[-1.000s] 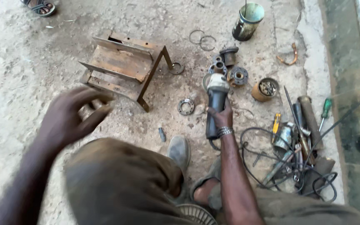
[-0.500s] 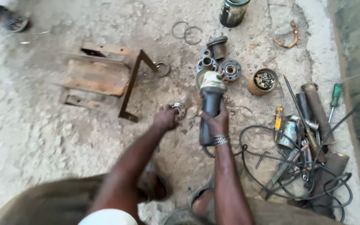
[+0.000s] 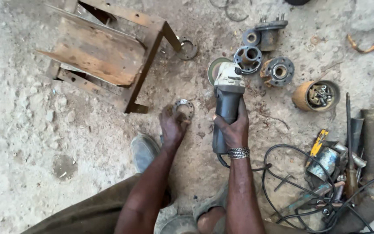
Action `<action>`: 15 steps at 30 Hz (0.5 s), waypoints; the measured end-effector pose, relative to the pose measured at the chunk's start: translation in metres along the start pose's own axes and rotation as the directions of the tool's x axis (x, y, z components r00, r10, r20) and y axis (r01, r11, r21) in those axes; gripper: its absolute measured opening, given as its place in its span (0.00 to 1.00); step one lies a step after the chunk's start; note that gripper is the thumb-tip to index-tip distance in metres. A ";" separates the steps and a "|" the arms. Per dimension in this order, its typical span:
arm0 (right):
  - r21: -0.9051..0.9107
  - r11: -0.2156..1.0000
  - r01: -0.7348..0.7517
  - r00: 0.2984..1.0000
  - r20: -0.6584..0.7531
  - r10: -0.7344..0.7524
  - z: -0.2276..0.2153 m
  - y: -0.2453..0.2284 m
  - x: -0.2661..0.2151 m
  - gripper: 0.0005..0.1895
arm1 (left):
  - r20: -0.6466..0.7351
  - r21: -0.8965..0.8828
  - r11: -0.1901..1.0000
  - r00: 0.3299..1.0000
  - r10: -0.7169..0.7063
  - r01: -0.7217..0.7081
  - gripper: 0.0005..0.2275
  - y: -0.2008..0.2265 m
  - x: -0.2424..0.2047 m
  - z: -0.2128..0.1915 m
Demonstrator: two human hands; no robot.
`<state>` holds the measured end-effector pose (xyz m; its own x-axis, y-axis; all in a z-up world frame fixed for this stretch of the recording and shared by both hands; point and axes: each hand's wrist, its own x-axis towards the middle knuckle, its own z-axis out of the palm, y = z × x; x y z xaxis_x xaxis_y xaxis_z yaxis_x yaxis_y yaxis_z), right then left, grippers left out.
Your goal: The person uses an angle grinder to clean and smooth the surfaces of several small metal parts on the floor. The person holds each part with the left hand and grinds it with the right hand, producing sparks, then sets the part aside and picks up the next one.
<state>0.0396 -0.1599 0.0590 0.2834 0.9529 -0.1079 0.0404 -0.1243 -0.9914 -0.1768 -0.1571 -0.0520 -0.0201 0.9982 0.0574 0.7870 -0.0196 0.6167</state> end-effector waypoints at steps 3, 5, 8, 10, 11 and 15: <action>-0.052 0.999 -0.007 1.000 0.001 0.007 0.001 0.003 -0.007 0.47 | 0.066 -0.068 0.998 0.998 0.001 0.004 0.17 0.007 0.001 -0.010; -0.179 0.983 -0.028 1.000 -0.010 0.027 0.002 0.006 -0.016 0.47 | 0.375 0.141 0.989 0.927 -0.013 -0.043 0.25 0.005 0.016 -0.032; -0.319 0.948 0.017 1.000 -0.008 -0.020 -0.007 0.008 -0.033 0.49 | 0.810 0.355 0.847 0.582 -0.067 -0.396 0.29 0.021 0.059 -0.080; -0.409 0.913 -0.007 1.000 0.005 0.010 -0.008 0.014 -0.042 0.49 | 0.914 0.348 0.731 0.386 -0.125 -0.588 0.30 0.038 0.078 -0.115; -0.460 0.886 -0.059 0.998 0.004 0.069 -0.006 0.018 -0.045 0.49 | 0.927 0.332 0.706 0.353 -0.124 -0.625 0.30 0.045 0.083 -0.135; -0.600 0.797 0.066 0.997 0.080 -0.022 0.006 0.032 -0.058 0.56 | 0.963 0.267 0.615 0.232 -0.138 -0.742 0.34 0.062 0.105 -0.219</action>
<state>0.0190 -0.2175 0.0326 0.2052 0.9744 -0.0915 0.6258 -0.2025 -0.7532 -0.2651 -0.0664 0.1641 0.4804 0.2893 -0.8280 0.6630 -0.7377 0.1269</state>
